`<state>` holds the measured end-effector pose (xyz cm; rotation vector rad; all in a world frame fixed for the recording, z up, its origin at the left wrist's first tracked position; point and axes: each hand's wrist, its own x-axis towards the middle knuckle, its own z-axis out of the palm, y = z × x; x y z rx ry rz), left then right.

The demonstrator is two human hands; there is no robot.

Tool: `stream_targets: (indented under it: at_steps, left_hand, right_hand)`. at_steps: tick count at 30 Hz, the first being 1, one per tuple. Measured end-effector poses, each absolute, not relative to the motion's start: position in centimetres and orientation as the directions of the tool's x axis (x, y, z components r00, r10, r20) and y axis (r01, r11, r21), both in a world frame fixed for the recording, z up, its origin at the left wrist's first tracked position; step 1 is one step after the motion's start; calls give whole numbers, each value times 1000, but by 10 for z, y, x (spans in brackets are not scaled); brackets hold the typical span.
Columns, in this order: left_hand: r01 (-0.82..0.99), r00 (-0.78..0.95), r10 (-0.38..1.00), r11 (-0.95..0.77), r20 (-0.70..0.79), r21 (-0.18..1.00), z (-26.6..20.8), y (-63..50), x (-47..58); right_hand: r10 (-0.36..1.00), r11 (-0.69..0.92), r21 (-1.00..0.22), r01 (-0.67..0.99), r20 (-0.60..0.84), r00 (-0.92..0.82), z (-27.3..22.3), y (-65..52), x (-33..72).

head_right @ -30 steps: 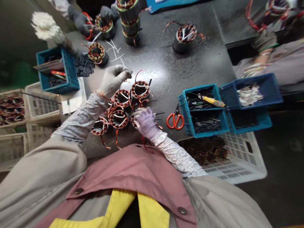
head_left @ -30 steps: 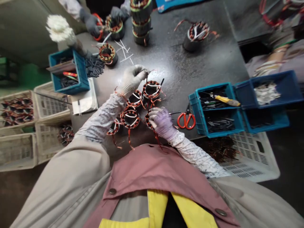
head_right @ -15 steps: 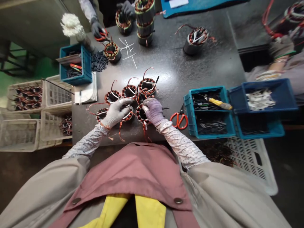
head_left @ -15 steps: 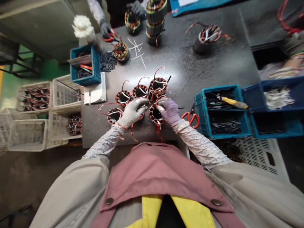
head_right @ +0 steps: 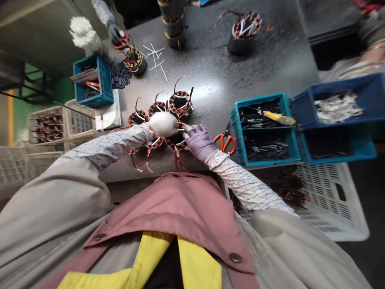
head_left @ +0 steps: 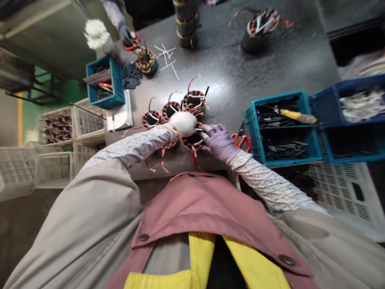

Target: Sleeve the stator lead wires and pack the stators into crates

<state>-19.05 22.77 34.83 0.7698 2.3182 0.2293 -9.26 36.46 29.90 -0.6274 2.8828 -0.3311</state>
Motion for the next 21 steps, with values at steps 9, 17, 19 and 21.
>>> stream_targets:
  at_steps: [9, 17, 19, 21]
  left_hand:
    - [686, -320, 740, 612, -592, 394, 354, 162, -90]
    - [486, -360, 793, 609, -492, 627, 357, 120, -84]
    - [404, -594, 722, 649, -355, 644, 367, 128, -83]
    - [420, -749, 588, 778, -305, 468, 371, 143, -89]
  right_hand:
    - [-603, 764, -295, -573, -13, -797, 310, 347, -79]
    - [-468, 859, -359, -366, -260, -845, 327, 325, -106]
    - [-369, 875, -404, -268, -196, -909, 329, 336, -107]
    - [-333, 856, -437, -276, -57, -941, 327, 350, -104]
